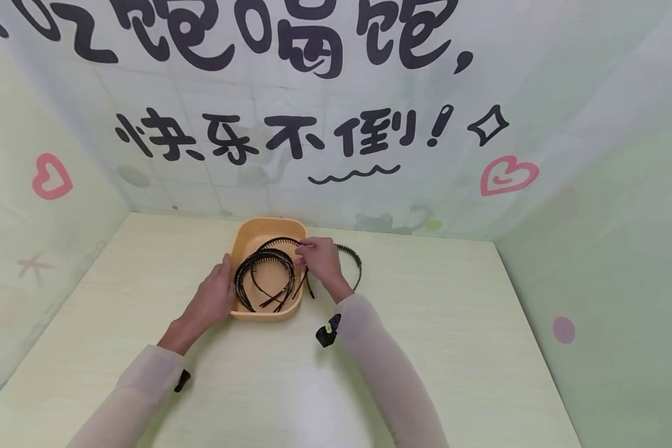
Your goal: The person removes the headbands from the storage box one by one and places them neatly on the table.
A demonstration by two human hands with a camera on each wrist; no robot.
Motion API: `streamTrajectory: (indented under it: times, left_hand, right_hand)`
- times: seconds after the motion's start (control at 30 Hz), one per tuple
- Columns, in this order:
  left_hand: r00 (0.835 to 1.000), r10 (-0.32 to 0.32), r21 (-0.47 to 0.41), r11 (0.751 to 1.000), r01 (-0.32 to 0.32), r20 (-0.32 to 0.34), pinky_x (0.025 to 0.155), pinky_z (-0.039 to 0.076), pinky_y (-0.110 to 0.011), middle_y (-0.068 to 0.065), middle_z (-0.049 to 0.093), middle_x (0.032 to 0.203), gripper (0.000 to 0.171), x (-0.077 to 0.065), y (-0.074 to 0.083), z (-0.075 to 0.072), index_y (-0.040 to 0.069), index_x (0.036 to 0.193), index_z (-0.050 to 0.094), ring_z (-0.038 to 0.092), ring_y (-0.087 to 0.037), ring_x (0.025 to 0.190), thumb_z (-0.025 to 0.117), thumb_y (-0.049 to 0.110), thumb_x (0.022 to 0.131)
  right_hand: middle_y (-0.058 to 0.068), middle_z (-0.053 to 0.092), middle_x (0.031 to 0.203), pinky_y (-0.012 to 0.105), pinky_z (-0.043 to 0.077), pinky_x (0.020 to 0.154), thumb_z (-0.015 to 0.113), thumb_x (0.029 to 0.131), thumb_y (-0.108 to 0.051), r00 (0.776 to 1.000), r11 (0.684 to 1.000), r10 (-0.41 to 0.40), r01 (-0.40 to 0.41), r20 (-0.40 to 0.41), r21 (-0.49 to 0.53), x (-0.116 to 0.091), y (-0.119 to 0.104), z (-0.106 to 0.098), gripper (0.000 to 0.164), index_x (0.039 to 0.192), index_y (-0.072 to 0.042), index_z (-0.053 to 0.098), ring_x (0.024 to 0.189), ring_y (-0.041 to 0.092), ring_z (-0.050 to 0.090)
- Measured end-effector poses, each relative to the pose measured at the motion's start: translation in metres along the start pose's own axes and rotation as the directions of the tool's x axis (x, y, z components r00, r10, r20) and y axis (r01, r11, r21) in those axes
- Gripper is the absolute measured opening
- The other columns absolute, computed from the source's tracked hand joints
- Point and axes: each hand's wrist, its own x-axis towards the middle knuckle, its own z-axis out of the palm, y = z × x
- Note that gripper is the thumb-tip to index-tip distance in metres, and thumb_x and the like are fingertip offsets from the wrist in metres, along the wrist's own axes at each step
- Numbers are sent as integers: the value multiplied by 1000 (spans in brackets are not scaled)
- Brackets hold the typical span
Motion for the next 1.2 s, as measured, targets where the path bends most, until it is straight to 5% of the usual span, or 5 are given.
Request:
streamTrajectory:
  times: [0.27, 0.53, 0.73, 0.97, 1.2]
  left_hand:
    - [1000, -3, -17, 1000, 3, 14, 85, 52, -56, -40, 40, 138, 63, 1, 0, -1, -16, 151, 10, 60, -50, 104, 39, 1, 98]
    - [1000, -16, -17, 1000, 16, 22, 87, 52, -56, -40, 40, 139, 63, 0, -1, 0, -16, 151, 9, 59, -51, 106, 38, 1, 98]
    - [1000, -9, -6, 1000, 9, 16, 85, 52, -56, -40, 40, 138, 63, 0, -1, 0, -16, 151, 9, 60, -50, 104, 39, 1, 98]
    - [1000, -4, -4, 1000, 4, 19, 84, 52, -55, -40, 40, 139, 64, 1, 0, -1, -16, 151, 9, 60, -50, 104, 40, 1, 98]
    - [1000, -10, -7, 1000, 10, 12, 84, 53, -55, -40, 41, 138, 63, 1, -2, 1, -15, 152, 10, 60, -49, 104, 40, 1, 98]
  right_hand:
    - [20, 72, 111, 25, 53, 62, 58, 99, -11, 994, 999, 50, -48, -96, 15, 6, 13, -31, 30, 127, 0, 66, 92, 33, 73]
    - [23, 70, 114, 29, 55, 67, 57, 99, -8, 981, 986, 142, -128, -135, 106, 8, 26, -59, 30, 125, 3, 65, 71, 10, 71]
    - [23, 71, 111, 23, 54, 64, 55, 100, -6, 965, 969, 196, -164, -174, 184, 8, 34, -73, 31, 128, 5, 62, 67, 8, 70]
    - [23, 72, 110, 30, 57, 72, 54, 100, -7, 955, 967, 221, -189, -198, 169, 9, 43, -90, 30, 126, 5, 64, 70, 10, 71]
    - [21, 72, 110, 25, 55, 66, 53, 102, -10, 949, 965, 235, -203, -211, 165, 6, 52, -106, 34, 132, 3, 60, 73, 11, 72]
